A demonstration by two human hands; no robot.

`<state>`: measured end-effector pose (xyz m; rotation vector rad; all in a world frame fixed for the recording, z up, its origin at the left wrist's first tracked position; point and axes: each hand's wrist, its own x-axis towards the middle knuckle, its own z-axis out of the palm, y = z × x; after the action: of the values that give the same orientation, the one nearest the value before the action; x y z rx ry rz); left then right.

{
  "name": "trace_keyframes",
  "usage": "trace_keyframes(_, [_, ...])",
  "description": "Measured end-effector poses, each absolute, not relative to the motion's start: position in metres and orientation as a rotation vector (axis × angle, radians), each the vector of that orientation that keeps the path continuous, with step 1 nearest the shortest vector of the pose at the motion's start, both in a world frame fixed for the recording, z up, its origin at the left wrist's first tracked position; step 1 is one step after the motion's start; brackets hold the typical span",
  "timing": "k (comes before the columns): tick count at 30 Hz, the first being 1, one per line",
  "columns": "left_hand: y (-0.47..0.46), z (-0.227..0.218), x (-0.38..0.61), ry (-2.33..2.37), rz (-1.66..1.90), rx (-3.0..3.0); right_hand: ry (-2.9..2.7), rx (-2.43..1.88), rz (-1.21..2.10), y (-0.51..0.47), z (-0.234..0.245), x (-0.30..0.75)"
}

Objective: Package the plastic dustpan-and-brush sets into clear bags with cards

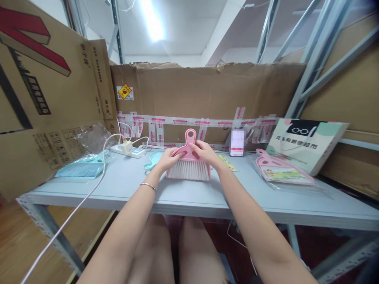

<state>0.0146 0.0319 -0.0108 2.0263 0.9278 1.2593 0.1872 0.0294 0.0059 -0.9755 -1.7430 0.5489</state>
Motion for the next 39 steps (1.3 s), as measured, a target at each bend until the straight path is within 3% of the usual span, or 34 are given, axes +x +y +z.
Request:
trace_keyframes(10, [0.029,-0.009,0.014,0.977,1.246,2.059,-1.671,-1.082,0.325,0.039,-0.005,0.179])
trace_keyframes(21, [0.034,-0.011,0.01,1.02,1.28,2.034,-1.766,-0.897,0.595,0.037,-0.006,0.192])
trace_keyframes(28, [0.035,-0.011,0.009,1.029,1.282,1.98,-1.679,-0.953,0.56,0.043,-0.019,0.189])
trace_keyframes(39, [0.045,-0.015,0.004,1.136,1.387,1.847,-1.133,-1.821,0.304,0.07,-0.054,0.322])
